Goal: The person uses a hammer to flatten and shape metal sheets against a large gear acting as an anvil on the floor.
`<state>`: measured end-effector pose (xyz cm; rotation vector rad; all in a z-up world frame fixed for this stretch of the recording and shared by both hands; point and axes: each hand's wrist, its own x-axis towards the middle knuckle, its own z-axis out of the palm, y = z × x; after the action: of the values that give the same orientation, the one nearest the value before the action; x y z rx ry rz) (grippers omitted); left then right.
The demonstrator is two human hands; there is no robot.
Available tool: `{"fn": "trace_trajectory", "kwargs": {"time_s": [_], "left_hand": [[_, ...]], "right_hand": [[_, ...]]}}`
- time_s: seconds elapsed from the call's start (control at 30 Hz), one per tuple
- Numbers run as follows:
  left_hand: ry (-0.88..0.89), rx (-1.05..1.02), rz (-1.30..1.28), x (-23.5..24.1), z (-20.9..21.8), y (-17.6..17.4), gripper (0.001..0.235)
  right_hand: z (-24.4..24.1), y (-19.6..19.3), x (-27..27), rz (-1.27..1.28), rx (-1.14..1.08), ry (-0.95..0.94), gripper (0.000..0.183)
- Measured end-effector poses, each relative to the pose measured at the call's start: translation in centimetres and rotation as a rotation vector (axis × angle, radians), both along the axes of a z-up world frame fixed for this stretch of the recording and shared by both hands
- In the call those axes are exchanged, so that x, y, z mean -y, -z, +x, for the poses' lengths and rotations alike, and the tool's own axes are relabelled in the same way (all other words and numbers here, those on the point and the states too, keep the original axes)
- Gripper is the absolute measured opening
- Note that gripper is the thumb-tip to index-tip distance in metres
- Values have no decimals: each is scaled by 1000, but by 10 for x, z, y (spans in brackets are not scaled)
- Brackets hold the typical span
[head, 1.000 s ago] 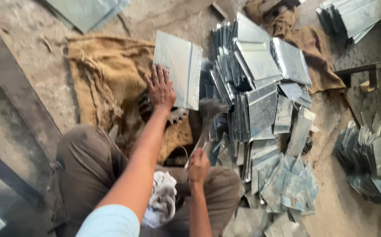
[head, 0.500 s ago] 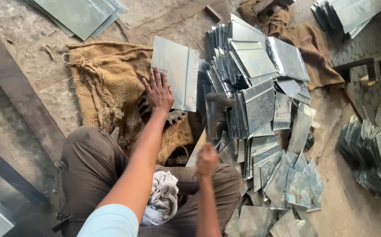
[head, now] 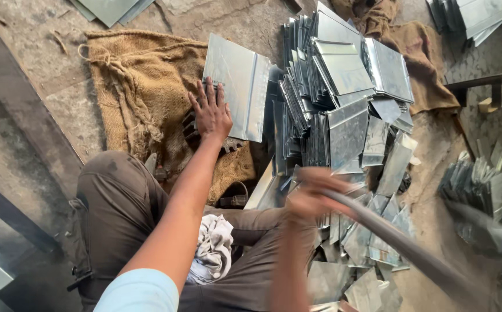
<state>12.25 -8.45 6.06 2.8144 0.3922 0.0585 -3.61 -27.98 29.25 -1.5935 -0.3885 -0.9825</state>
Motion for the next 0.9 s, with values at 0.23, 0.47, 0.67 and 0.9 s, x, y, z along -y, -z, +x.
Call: {"fn": "trace_trajectory", "kwargs": {"time_s": [0.23,0.47,0.67,0.9], "left_hand": [[-13,-54,16,-4,7,-3,67],[-56,83,4,6,-1,12,64],[-34,14,7,3,-2,7,65],[-21,-38,-53,5,2,9,67]], "right_hand": [[-39,164,42,67,-1119,253,41],[-14,-99,51,327,-81,-146,49],[-11,24,9,60,-86,-33,43],[-28,134,-10,-123,-1151,197,33]]}}
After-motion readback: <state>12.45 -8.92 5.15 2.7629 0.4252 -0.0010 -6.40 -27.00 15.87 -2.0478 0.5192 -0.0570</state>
